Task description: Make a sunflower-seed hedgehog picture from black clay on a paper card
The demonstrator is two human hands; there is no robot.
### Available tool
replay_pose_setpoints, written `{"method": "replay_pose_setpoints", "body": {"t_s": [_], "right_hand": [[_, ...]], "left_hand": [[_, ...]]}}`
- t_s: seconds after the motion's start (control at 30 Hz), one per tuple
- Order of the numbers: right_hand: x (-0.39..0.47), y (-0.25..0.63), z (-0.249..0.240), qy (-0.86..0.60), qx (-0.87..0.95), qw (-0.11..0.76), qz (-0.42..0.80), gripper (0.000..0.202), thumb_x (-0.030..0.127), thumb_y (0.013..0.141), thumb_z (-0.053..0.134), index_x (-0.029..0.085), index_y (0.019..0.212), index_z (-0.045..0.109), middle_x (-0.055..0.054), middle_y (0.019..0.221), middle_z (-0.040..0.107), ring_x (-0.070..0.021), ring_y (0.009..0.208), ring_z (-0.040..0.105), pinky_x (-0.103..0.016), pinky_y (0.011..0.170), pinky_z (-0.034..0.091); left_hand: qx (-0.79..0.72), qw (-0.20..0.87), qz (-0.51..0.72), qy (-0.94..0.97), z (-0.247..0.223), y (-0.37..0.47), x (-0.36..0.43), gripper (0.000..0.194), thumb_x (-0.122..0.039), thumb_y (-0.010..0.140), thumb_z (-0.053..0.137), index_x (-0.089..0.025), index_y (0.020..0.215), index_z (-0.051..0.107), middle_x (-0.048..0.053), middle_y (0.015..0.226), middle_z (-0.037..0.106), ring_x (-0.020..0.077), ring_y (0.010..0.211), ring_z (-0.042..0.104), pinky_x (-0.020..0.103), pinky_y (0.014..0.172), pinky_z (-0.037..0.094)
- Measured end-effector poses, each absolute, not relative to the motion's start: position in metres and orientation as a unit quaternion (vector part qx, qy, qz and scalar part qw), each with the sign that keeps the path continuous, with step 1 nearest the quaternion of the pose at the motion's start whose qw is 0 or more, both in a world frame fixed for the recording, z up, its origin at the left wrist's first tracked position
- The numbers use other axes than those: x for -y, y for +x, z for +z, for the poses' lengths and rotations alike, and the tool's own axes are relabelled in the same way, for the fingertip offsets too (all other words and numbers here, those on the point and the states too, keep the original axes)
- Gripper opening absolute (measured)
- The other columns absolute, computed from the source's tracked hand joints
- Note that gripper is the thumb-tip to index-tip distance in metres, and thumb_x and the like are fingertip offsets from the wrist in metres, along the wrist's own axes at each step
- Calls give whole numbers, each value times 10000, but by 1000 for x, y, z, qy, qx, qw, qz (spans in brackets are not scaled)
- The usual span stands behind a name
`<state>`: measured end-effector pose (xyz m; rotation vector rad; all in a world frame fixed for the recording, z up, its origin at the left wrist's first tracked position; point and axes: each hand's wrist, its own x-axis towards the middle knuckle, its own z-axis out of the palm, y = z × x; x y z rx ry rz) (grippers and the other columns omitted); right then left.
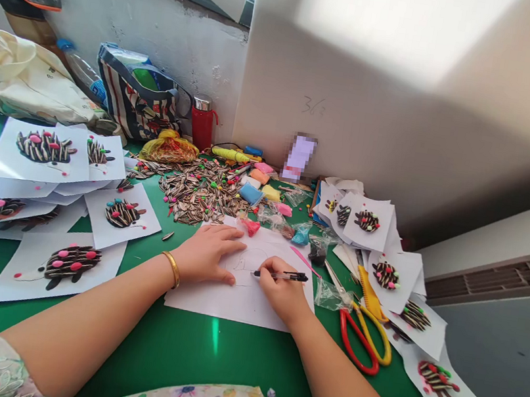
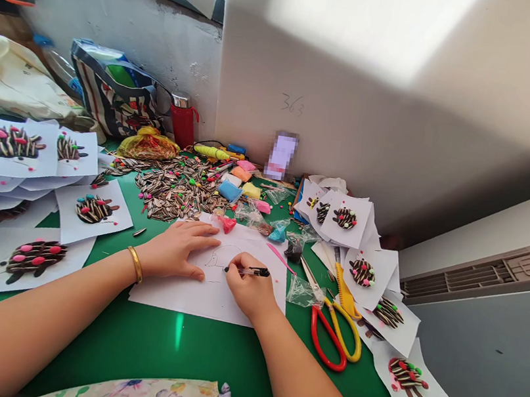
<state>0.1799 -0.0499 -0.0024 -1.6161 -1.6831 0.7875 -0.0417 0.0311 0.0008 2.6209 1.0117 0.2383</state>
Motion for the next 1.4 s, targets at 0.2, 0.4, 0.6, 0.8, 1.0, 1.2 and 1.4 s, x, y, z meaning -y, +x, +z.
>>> {"method": "replay_pose_setpoints", "body": {"t_s": [0.2, 0.4, 0.6, 0.8, 1.0, 1.2, 1.4], "right_hand": [[49, 181, -3, -621, 634, 346, 305, 139, 267, 814, 487, 228, 757, 608, -3, 751, 653, -189, 743, 593, -285, 652, 440], [48, 183, -2, -623, 623, 364, 303, 135, 269, 821, 484, 228, 763, 598, -1, 756, 647, -189, 751, 592, -289, 660, 443], [48, 182, -4, -623, 629, 351, 304, 136, 276, 814, 482, 232, 761, 599, -12, 765, 655, -202, 770, 597, -291, 656, 444], [49, 181, -3, -620, 633, 347, 305, 131, 261, 819, 482, 229, 764, 597, -6, 761, 651, -197, 767, 598, -291, 659, 438], [49, 180, -2, -621, 635, 341, 307, 139, 264, 831, 476, 228, 769, 595, -6, 769, 653, -198, 780, 602, -295, 679, 437], [50, 180, -2, -625, 636, 332, 308, 136, 263, 833, 481, 225, 774, 597, 0, 765, 652, -191, 772, 602, -293, 688, 434], [50, 179, 0, -622, 637, 328, 315, 131, 257, 824, 488, 224, 763, 599, 5, 760, 654, -186, 770, 602, -285, 683, 430]], "left_hand": [[-352, 155, 82, 919, 0, -42, -32, 775, -642, 668, 735, -350, 1357, 536, 56, 1509, 429, 337, 1377, 359, 501, 1125, 230], [-351, 155, 85, 920, 0, -42, -31, 763, -638, 662, 741, -349, 1342, 549, 54, 1508, 428, 342, 1373, 363, 503, 1131, 219], [-350, 151, 83, 921, 0, -41, -31, 764, -643, 667, 734, -349, 1346, 545, 54, 1509, 428, 337, 1374, 365, 505, 1127, 225], [-350, 144, 83, 922, -1, -42, -31, 781, -655, 662, 731, -343, 1352, 541, 58, 1505, 434, 343, 1371, 368, 512, 1111, 251], [-352, 150, 83, 920, -1, -42, -31, 779, -661, 662, 727, -353, 1353, 537, 55, 1507, 432, 342, 1376, 363, 512, 1112, 247], [-354, 149, 82, 920, -1, -42, -31, 786, -659, 665, 728, -343, 1358, 538, 59, 1509, 428, 344, 1374, 363, 515, 1110, 249], [-350, 143, 82, 922, 0, -43, -31, 781, -659, 674, 723, -335, 1360, 537, 62, 1503, 438, 337, 1372, 368, 516, 1100, 264]]}}
